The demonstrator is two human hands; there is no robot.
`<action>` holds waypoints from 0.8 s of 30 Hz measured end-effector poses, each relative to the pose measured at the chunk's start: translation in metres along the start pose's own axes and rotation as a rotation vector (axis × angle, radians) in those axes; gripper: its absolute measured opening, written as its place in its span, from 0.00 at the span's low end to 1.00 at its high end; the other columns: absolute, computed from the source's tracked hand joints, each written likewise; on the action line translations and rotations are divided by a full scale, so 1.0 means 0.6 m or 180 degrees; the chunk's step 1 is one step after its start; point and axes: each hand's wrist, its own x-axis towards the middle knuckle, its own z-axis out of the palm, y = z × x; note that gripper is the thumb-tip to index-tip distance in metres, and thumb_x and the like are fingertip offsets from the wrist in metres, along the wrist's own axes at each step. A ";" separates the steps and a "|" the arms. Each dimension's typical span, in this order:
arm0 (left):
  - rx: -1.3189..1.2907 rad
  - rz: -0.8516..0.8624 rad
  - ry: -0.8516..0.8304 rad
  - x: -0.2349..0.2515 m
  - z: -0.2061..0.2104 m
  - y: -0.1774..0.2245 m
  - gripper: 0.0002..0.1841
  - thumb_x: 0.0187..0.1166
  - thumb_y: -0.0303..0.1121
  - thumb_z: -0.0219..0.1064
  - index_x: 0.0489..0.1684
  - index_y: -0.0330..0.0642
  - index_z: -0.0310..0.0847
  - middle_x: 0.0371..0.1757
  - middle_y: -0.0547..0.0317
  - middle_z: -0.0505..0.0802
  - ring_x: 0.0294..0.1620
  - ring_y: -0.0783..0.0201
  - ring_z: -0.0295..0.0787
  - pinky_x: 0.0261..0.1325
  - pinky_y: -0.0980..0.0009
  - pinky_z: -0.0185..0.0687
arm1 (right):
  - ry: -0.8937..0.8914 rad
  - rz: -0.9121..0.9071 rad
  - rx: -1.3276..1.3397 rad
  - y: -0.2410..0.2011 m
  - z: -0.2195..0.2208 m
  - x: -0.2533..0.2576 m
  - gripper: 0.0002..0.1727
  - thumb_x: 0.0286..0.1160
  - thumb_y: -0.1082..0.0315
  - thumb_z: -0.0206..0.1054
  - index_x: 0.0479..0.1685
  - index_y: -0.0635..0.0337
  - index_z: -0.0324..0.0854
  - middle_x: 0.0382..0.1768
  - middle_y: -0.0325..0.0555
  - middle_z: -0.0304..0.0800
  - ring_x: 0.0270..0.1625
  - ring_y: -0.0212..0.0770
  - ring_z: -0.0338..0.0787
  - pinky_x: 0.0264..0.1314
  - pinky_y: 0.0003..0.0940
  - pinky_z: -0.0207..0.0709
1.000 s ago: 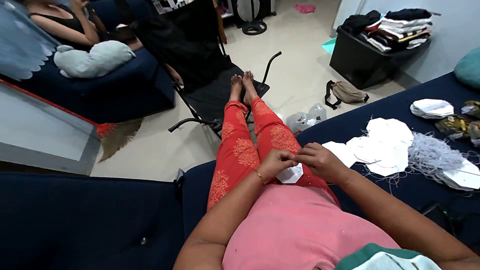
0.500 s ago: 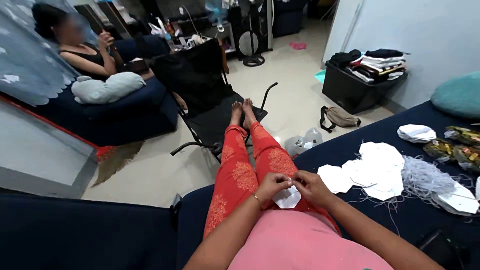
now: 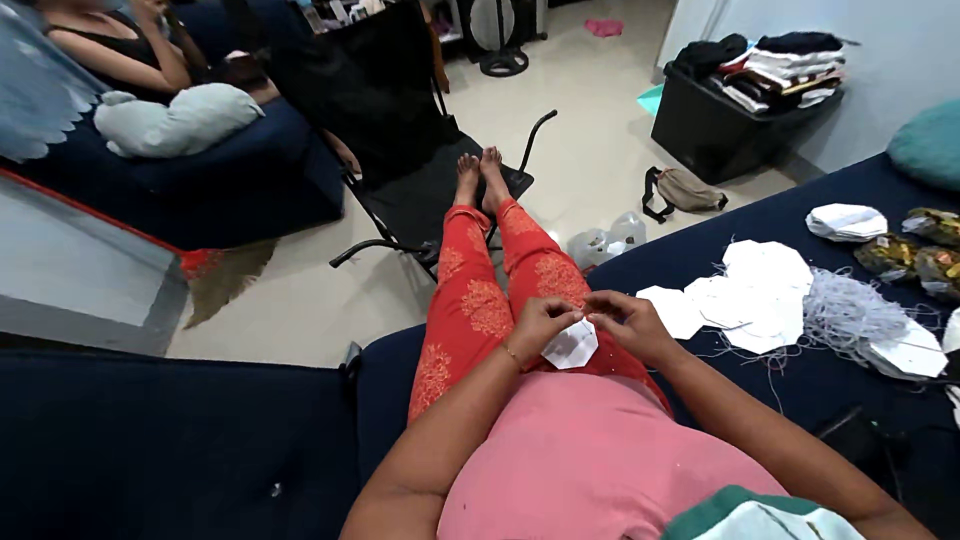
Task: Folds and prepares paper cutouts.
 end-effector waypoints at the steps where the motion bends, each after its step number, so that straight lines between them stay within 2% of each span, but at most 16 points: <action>1: -0.0083 -0.0008 0.0029 0.000 0.001 0.001 0.08 0.79 0.27 0.68 0.42 0.28 0.88 0.39 0.57 0.92 0.40 0.76 0.85 0.54 0.75 0.83 | -0.0080 0.0080 -0.0006 -0.001 0.002 -0.002 0.14 0.77 0.71 0.68 0.57 0.69 0.86 0.48 0.51 0.94 0.45 0.34 0.93 0.48 0.30 0.88; 3: -0.0277 -0.0047 0.0077 -0.002 0.004 0.004 0.07 0.79 0.26 0.68 0.40 0.29 0.88 0.37 0.59 0.92 0.39 0.76 0.85 0.52 0.75 0.83 | -0.0281 0.0252 -0.0125 -0.001 0.006 -0.007 0.14 0.76 0.71 0.68 0.55 0.69 0.87 0.46 0.51 0.94 0.43 0.35 0.93 0.48 0.31 0.87; 8: -0.0580 -0.0168 0.0123 -0.004 0.006 0.010 0.05 0.78 0.24 0.68 0.38 0.30 0.88 0.35 0.64 0.91 0.37 0.77 0.85 0.48 0.76 0.82 | -0.0541 0.0378 -0.0551 0.006 0.008 -0.016 0.09 0.76 0.71 0.68 0.43 0.68 0.92 0.41 0.55 0.95 0.42 0.43 0.94 0.53 0.40 0.86; 13: -0.0939 -0.0213 0.0106 -0.004 0.012 0.006 0.05 0.78 0.23 0.66 0.37 0.32 0.87 0.34 0.65 0.91 0.37 0.76 0.86 0.49 0.75 0.83 | -0.1153 0.0805 -0.0662 -0.008 -0.006 -0.014 0.10 0.79 0.71 0.67 0.47 0.68 0.91 0.41 0.55 0.95 0.44 0.46 0.94 0.58 0.47 0.85; 18: -0.1105 -0.0244 -0.0013 -0.005 0.015 0.003 0.05 0.79 0.22 0.64 0.38 0.33 0.86 0.35 0.66 0.91 0.38 0.76 0.86 0.49 0.75 0.83 | -0.1362 0.1015 -0.0667 -0.014 -0.017 -0.013 0.10 0.80 0.71 0.66 0.47 0.67 0.91 0.39 0.53 0.95 0.42 0.43 0.94 0.57 0.44 0.84; 21: -0.0864 -0.0171 -0.0166 -0.004 0.015 0.001 0.05 0.79 0.23 0.65 0.37 0.31 0.86 0.34 0.66 0.90 0.37 0.77 0.85 0.48 0.75 0.82 | -0.1338 0.0933 -0.0696 -0.018 -0.026 -0.011 0.11 0.79 0.69 0.68 0.51 0.67 0.90 0.43 0.55 0.94 0.43 0.46 0.93 0.56 0.46 0.84; 24: -0.0614 -0.0132 -0.0269 -0.004 0.016 -0.001 0.06 0.79 0.25 0.65 0.37 0.31 0.86 0.33 0.66 0.90 0.37 0.78 0.84 0.48 0.76 0.81 | -0.1070 0.0507 -0.0685 -0.015 -0.040 -0.010 0.14 0.76 0.71 0.69 0.56 0.68 0.88 0.48 0.58 0.92 0.40 0.47 0.89 0.49 0.45 0.84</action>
